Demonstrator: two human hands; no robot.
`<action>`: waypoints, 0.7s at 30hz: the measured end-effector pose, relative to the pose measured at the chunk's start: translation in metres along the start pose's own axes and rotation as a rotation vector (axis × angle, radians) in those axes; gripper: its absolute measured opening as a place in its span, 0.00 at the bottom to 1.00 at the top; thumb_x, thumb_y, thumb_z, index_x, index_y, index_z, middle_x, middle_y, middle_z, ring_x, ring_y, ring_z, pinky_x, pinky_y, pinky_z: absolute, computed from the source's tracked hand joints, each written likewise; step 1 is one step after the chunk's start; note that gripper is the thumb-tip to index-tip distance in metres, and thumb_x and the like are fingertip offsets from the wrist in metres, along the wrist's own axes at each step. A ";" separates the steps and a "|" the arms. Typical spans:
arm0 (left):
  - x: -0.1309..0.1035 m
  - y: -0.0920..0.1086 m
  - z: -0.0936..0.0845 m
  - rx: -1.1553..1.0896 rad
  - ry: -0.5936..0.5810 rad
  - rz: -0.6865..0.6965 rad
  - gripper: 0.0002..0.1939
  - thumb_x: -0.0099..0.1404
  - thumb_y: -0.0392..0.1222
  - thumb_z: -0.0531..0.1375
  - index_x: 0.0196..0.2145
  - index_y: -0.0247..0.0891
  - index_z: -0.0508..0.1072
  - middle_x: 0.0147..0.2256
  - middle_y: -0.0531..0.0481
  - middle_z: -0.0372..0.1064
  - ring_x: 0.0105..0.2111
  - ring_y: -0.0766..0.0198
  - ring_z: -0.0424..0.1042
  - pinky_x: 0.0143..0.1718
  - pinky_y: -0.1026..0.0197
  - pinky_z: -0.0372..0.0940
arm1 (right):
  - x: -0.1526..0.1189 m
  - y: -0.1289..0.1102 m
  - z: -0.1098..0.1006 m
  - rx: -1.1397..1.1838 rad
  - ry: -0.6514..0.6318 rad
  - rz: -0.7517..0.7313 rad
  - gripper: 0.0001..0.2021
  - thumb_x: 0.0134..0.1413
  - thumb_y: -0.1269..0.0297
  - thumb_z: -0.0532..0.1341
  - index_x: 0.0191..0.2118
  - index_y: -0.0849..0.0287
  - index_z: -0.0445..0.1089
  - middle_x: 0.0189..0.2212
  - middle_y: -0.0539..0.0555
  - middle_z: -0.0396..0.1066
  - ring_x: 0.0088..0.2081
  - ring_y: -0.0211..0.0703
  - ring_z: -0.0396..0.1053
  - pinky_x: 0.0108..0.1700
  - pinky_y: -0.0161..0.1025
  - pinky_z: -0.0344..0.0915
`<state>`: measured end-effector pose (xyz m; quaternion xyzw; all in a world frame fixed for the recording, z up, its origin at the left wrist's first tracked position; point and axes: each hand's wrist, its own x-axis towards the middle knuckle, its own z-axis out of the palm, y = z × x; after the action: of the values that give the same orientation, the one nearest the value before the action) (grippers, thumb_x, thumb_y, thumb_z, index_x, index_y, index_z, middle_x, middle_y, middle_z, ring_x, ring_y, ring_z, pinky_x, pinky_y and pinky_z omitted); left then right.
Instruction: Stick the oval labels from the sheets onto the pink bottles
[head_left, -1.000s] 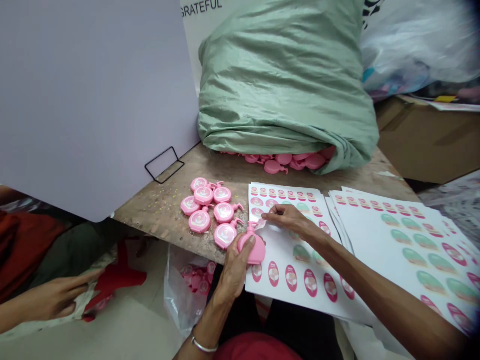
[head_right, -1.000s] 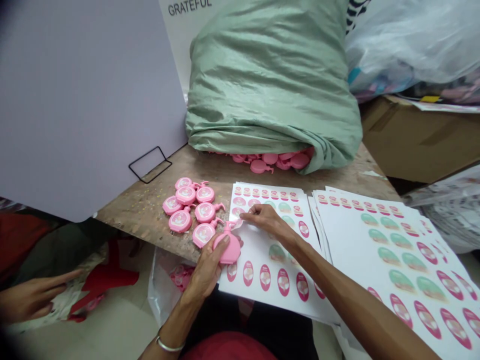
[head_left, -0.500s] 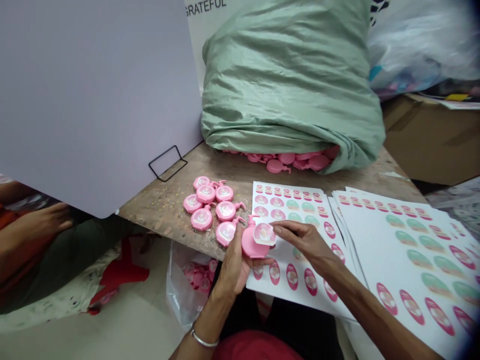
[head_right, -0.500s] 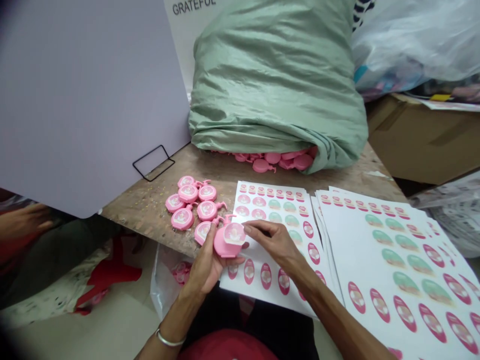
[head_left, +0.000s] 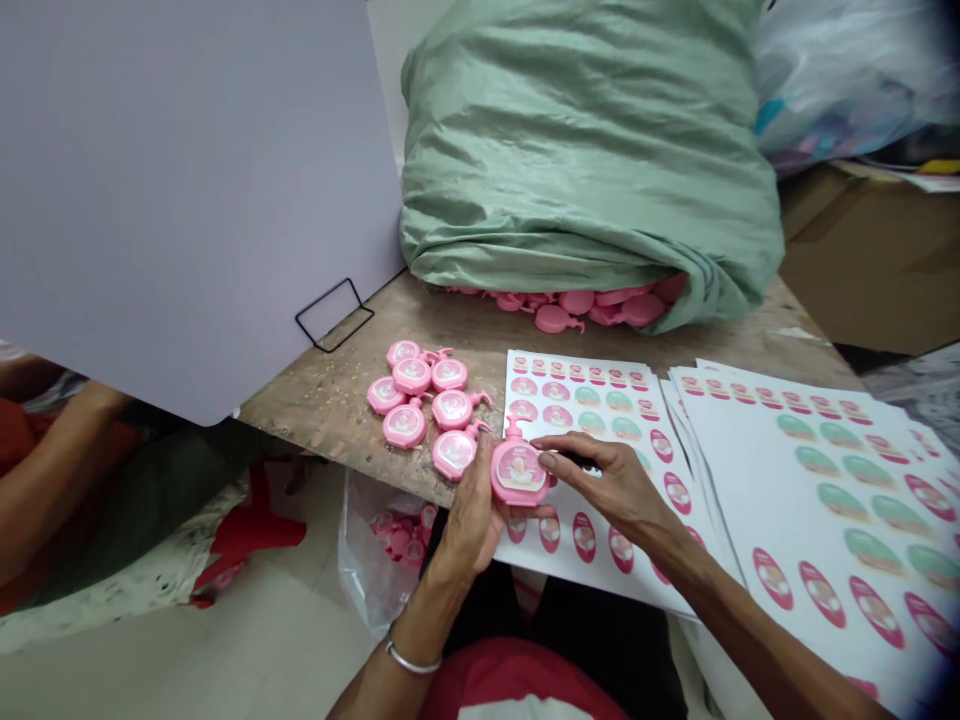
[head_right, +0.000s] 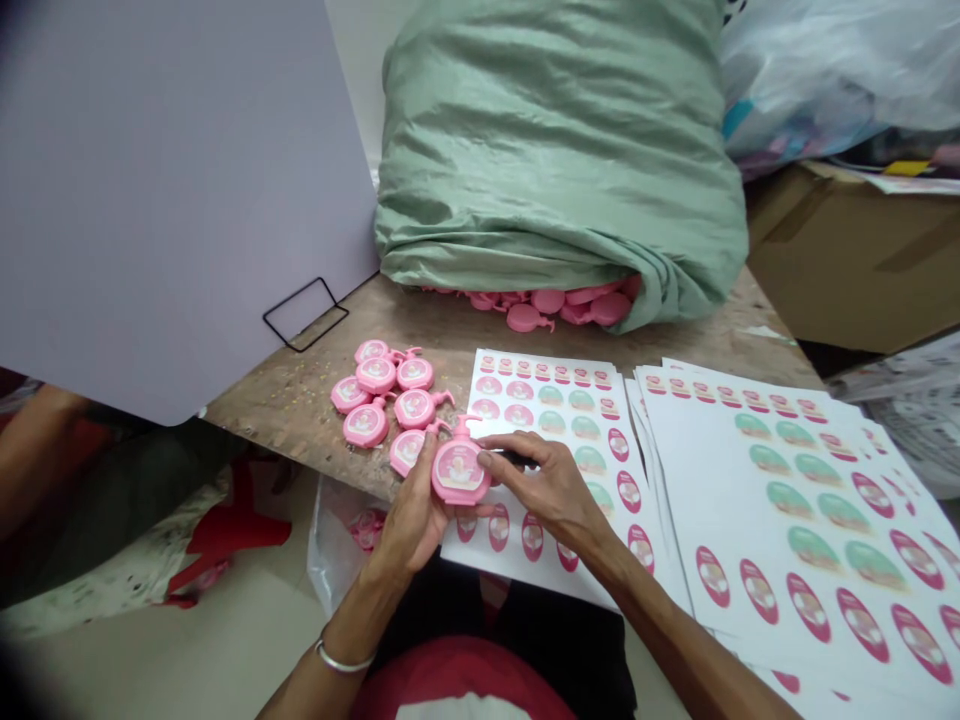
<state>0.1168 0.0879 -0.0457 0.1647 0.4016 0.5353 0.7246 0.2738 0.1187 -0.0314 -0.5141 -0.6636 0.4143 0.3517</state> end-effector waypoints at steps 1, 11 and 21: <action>0.000 0.000 0.000 -0.003 0.006 0.003 0.25 0.64 0.56 0.58 0.51 0.37 0.72 0.49 0.42 0.72 0.43 0.56 0.74 0.35 0.57 0.75 | 0.000 0.000 0.000 -0.001 -0.001 0.002 0.15 0.52 0.50 0.63 0.39 0.54 0.78 0.30 0.52 0.75 0.31 0.42 0.68 0.34 0.40 0.65; 0.003 0.000 -0.003 0.007 0.017 0.005 0.27 0.64 0.59 0.56 0.50 0.35 0.72 0.47 0.41 0.72 0.44 0.54 0.73 0.37 0.55 0.75 | 0.000 -0.001 0.001 -0.004 0.012 -0.002 0.15 0.52 0.50 0.64 0.40 0.53 0.78 0.33 0.53 0.76 0.34 0.43 0.71 0.37 0.40 0.68; 0.003 0.001 -0.004 -0.016 0.057 0.003 0.26 0.64 0.56 0.58 0.53 0.36 0.71 0.52 0.41 0.69 0.45 0.54 0.72 0.38 0.56 0.75 | 0.003 -0.001 0.003 -0.023 0.019 -0.023 0.15 0.51 0.50 0.64 0.39 0.54 0.78 0.31 0.53 0.76 0.31 0.42 0.69 0.34 0.39 0.66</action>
<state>0.1137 0.0902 -0.0492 0.1442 0.4175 0.5439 0.7135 0.2698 0.1212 -0.0314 -0.5144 -0.6708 0.3978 0.3567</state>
